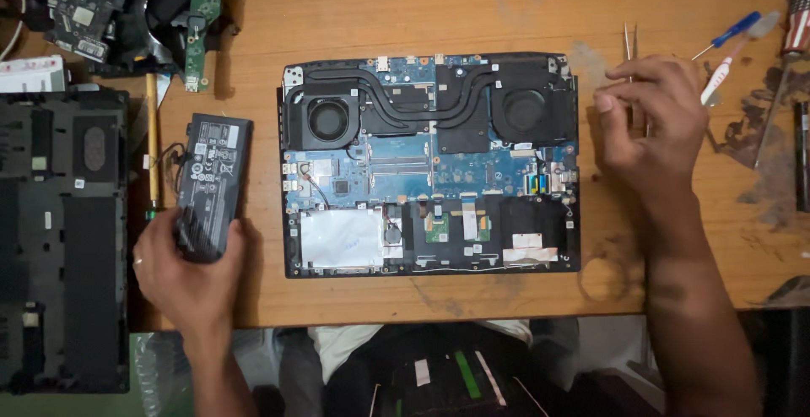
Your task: The person reassembles a laptop by placing the battery into the chassis, aligning and snapping the bottom cover into place, and then securing it with multiple screws using a screwdriver. The laptop is left closed on the workbench.
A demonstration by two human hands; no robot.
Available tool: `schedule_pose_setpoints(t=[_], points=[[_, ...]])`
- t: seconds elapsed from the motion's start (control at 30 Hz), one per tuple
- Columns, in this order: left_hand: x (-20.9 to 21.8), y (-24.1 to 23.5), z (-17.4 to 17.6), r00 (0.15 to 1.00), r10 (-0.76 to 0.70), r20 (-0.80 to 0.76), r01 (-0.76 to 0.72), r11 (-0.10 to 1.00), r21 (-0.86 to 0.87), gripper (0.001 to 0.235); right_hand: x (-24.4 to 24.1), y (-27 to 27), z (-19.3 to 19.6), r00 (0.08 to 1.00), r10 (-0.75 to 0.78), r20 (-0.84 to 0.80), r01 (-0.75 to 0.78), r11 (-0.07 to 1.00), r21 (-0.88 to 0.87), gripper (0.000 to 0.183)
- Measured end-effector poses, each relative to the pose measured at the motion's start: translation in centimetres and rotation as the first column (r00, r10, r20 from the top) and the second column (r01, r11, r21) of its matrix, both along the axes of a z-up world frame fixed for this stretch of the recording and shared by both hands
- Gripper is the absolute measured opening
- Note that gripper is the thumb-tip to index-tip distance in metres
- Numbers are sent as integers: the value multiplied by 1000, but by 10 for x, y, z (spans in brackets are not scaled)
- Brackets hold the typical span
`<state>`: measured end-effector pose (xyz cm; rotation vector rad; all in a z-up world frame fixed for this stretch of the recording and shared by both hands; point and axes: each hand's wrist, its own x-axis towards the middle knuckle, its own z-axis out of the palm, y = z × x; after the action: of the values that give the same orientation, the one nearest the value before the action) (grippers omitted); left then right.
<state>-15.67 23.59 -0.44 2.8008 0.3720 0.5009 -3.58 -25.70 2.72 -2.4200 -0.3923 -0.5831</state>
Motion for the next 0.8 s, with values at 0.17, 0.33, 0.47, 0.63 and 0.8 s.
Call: schedule_pose_setpoints(t=[0.17,0.33,0.47,0.63,0.8], points=[[-18,-4,12,993,-46,111,59,991,-118,56,2,-6,-7,999,8,35,-9,1000,25,4],[-18,-30,46,941,-314,126,329,936,-121,68,3,-13,-8,998,17,58,-18,1000,21,7],[4,-86,53,752,-638,164,659,735,-160,59,6,-14,-9,997,30,75,-35,998,58,6],[33,-147,53,516,-836,189,839,448,-309,53,7,-15,-10,996,40,80,-49,993,111,4],[48,-169,48,425,-889,169,879,360,-314,49,9,-18,-8,996,35,83,-42,996,82,7]])
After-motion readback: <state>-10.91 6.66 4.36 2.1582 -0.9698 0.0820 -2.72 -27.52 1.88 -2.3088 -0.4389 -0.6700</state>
